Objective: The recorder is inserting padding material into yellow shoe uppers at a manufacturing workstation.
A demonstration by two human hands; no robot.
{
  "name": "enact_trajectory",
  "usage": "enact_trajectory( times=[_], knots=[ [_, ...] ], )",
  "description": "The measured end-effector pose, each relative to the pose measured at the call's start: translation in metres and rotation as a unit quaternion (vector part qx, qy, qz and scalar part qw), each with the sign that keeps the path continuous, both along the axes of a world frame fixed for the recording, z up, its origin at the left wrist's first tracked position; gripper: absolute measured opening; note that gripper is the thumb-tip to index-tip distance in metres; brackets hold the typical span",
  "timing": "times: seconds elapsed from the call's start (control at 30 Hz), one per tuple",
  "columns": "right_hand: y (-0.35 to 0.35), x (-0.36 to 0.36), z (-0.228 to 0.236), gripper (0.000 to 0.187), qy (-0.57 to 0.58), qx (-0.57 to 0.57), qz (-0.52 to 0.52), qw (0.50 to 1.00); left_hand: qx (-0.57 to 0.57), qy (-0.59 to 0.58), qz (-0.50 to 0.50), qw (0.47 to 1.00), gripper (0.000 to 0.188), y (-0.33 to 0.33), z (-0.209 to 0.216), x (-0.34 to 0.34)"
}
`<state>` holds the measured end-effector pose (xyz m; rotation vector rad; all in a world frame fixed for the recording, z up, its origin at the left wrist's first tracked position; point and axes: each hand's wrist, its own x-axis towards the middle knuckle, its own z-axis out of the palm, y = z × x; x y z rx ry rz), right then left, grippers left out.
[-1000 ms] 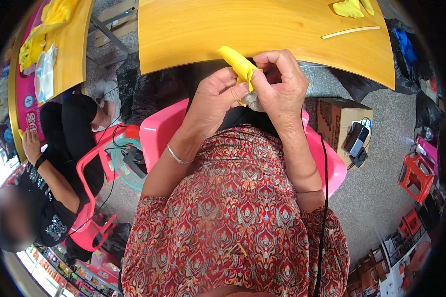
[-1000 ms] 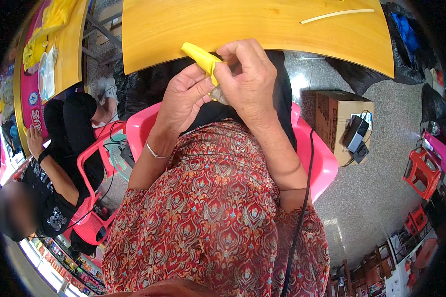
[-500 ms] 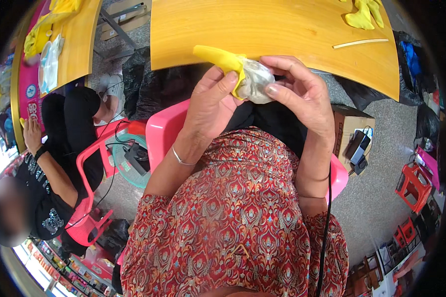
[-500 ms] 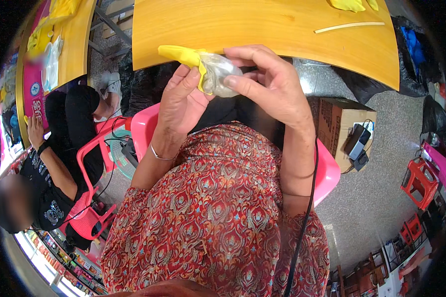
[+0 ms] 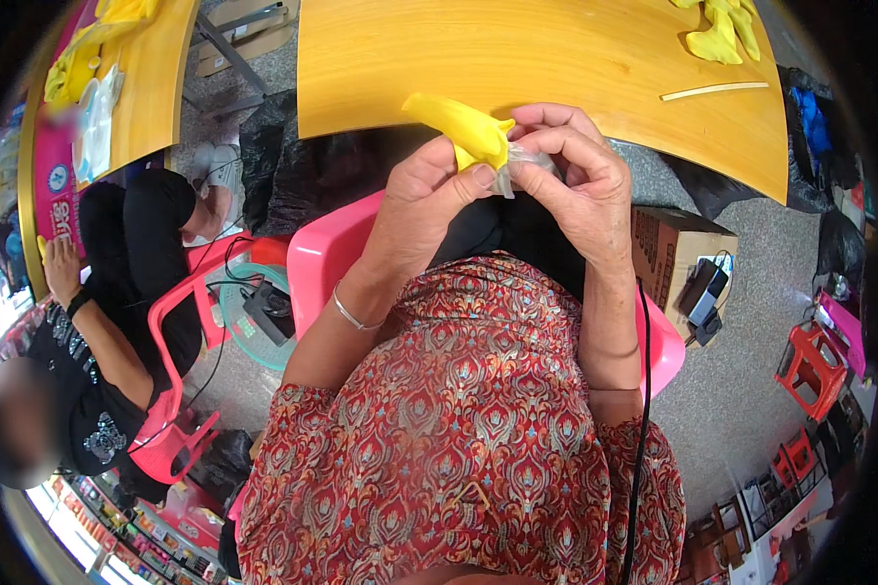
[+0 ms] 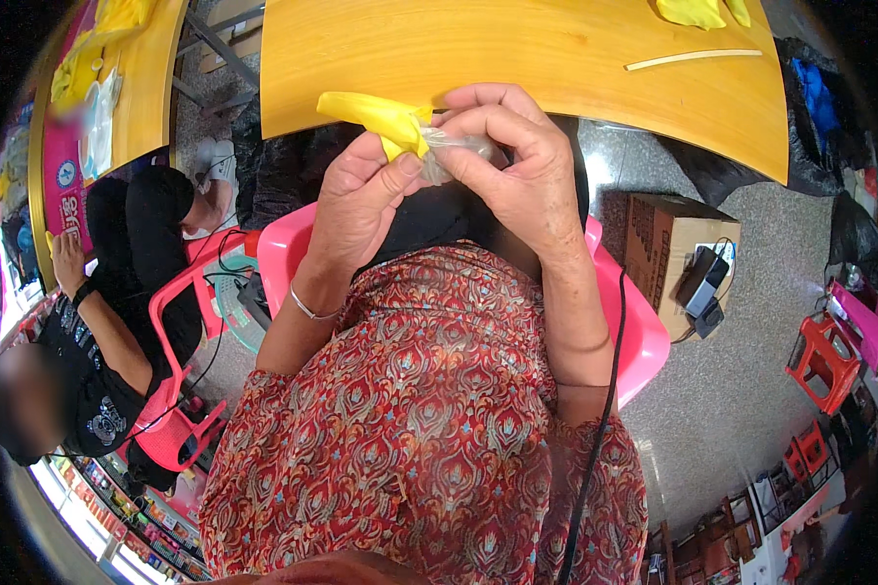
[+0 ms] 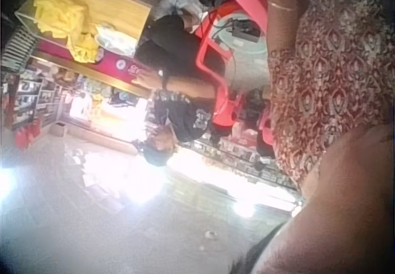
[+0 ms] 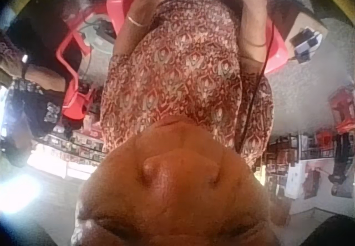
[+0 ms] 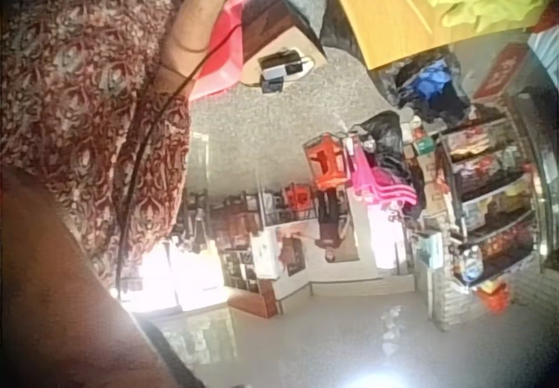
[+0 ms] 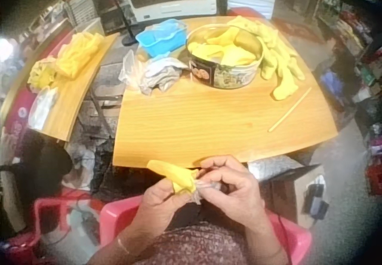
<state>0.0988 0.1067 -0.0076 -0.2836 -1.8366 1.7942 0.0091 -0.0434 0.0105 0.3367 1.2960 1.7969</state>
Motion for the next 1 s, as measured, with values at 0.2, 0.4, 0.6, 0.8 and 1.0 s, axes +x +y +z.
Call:
enact_trajectory(
  times=[0.2, 0.4, 0.6, 0.8, 1.0],
  knots=[
    [0.004, 0.004, 0.005, 0.009, -0.038, 0.016, 0.025, 0.999, -0.032, 0.107, -0.035, 0.993, 0.040, 0.003, 0.009, 0.000],
    [-0.001, 0.004, 0.003, 0.013, -0.007, -0.100, 0.041, 0.994, -0.060, 0.108, -0.052, 0.991, 0.053, 0.002, 0.006, -0.002],
    [0.000, 0.002, 0.010, 0.022, -0.064, -0.193, -0.010, 0.979, -0.109, 0.590, 0.173, 0.781, 0.044, 0.003, 0.006, 0.001],
    [-0.002, 0.002, 0.002, 0.034, -0.055, -0.197, -0.007, 0.979, -0.101, 0.542, 0.086, 0.830, 0.024, 0.017, 0.013, 0.002],
    [-0.004, 0.000, -0.002, 0.027, -0.091, -0.143, -0.036, 0.985, -0.105, 0.570, 0.087, 0.811, 0.016, 0.020, 0.008, 0.001]
  ],
)
